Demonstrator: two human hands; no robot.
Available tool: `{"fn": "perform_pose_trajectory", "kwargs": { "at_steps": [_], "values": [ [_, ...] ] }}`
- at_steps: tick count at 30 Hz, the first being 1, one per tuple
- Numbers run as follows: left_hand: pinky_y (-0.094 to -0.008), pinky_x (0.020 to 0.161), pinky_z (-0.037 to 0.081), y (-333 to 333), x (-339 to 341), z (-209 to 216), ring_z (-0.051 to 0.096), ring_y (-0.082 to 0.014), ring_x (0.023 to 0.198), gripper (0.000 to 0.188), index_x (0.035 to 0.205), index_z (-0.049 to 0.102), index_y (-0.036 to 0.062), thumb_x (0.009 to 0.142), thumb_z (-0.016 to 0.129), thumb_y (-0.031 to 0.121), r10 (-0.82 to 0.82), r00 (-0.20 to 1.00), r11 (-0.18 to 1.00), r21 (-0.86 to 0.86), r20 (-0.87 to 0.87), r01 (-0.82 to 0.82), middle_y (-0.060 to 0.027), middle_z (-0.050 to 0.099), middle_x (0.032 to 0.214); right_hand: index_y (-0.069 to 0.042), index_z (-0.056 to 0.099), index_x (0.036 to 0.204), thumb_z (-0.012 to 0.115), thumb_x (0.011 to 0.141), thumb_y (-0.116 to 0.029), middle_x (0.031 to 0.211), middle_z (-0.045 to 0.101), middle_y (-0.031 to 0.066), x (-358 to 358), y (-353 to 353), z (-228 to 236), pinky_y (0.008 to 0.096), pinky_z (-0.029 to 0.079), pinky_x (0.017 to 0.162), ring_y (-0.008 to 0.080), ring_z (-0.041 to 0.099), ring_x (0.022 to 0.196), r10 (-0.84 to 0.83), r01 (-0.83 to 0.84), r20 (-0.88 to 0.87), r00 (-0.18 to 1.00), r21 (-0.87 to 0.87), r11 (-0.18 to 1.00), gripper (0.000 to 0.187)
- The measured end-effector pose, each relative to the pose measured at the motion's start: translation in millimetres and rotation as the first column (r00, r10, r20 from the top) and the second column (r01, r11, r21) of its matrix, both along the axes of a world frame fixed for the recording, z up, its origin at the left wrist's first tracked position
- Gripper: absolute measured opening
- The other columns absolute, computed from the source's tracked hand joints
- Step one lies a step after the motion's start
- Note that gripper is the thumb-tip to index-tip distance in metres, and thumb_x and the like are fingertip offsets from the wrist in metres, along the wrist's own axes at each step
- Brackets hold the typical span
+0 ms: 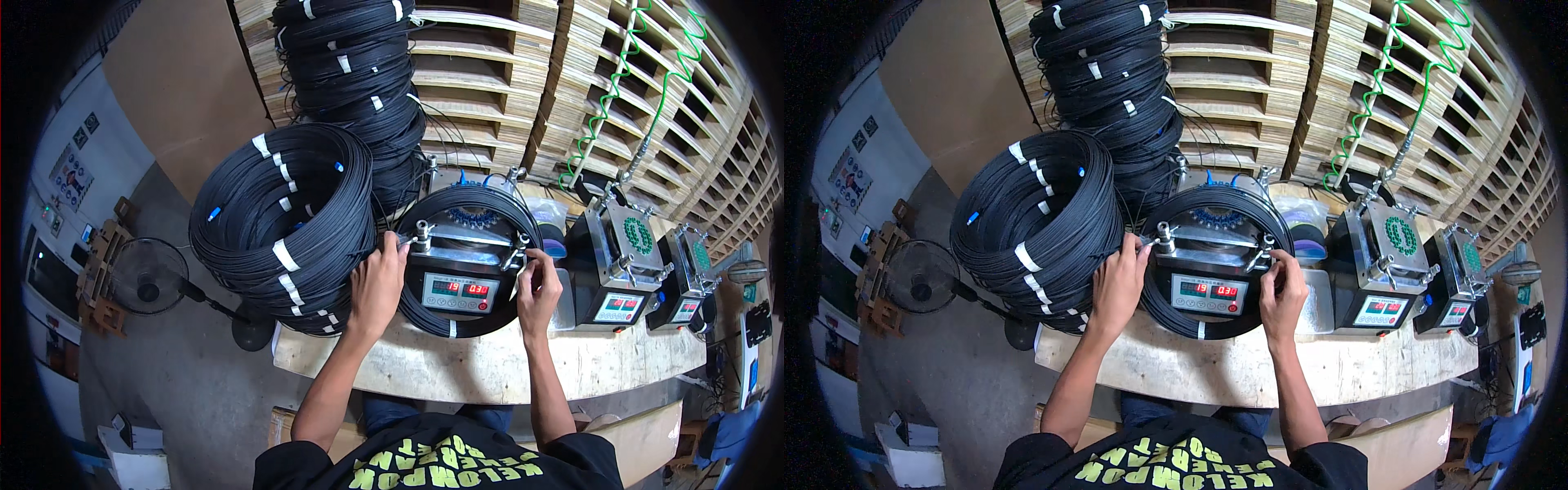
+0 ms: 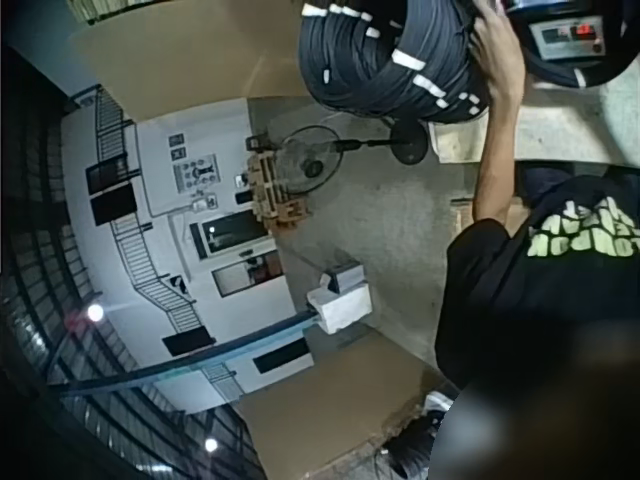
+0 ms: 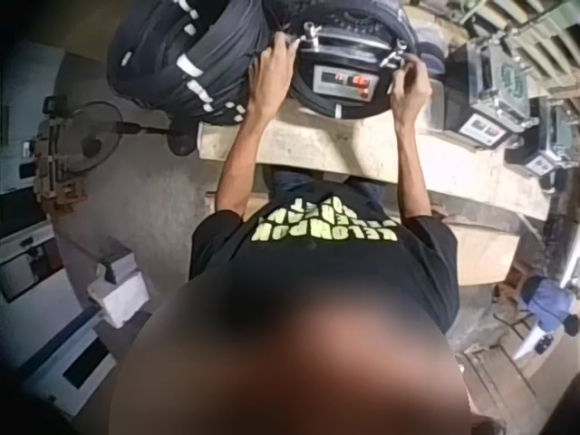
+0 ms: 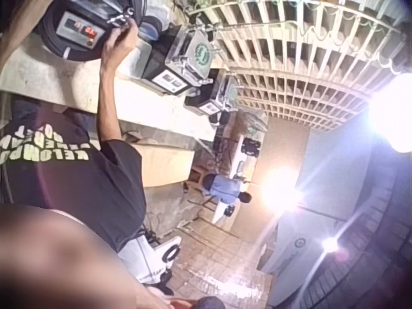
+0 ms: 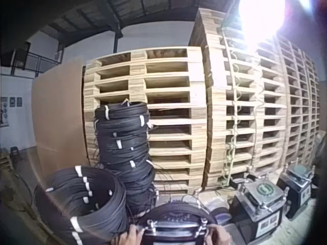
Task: The person is coiling a long black cable and then securing it using an industrial machine.
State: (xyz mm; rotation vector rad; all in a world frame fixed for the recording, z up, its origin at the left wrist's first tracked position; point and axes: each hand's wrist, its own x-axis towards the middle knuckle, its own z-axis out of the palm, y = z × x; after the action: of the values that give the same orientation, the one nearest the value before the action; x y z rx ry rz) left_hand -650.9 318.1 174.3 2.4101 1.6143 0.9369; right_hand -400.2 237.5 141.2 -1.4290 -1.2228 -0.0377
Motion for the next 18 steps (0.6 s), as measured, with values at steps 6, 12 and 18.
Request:
{"fn": "perform_pose_trajectory", "kwargs": {
  "at_steps": [6,12,18],
  "values": [
    [-0.0453,0.062,0.054,3.2,-8.5,-8.7,0.070,-0.0349,0.085,0.018,0.105,0.050,0.0027,0.098,0.058,0.018,-0.129,0.987,0.975,0.170,-0.099,0.145,-0.0186,0.067,0.100,0.002,0.062,0.110,0.056,0.087,0.006,0.079,0.062,0.0125,10.3,-3.6,-0.3,0.0304,0.047,0.057,0.0171,0.058,0.063,0.070,-0.074,-0.044,0.997,-0.081,0.994,0.023],
    [-0.0461,0.061,0.054,-0.4,5.2,15.9,0.070,-0.0369,0.079,0.025,0.100,0.054,0.0021,0.101,0.055,0.027,-0.058,0.994,0.998,-0.007,-0.090,0.058,-0.0187,0.068,0.090,0.002,0.060,0.112,0.056,0.086,0.007,0.078,0.059,0.0126,8.2,-8.5,7.0,0.0311,0.047,0.057,0.0180,0.058,0.063,0.064,-0.063,0.012,0.998,-0.102,0.993,0.027],
    [-0.0486,0.060,0.051,7.8,2.7,1.8,0.067,-0.0410,0.077,0.025,0.098,0.053,0.0026,0.102,0.053,0.027,-0.102,0.994,0.985,0.134,-0.044,0.107,-0.0188,0.069,0.088,0.001,0.061,0.112,0.057,0.086,0.007,0.078,0.060,0.0123,10.5,-10.7,13.8,0.0313,0.048,0.059,0.0182,0.059,0.065,0.132,-0.134,-0.021,0.991,-0.126,0.983,0.027]
  ]
}}
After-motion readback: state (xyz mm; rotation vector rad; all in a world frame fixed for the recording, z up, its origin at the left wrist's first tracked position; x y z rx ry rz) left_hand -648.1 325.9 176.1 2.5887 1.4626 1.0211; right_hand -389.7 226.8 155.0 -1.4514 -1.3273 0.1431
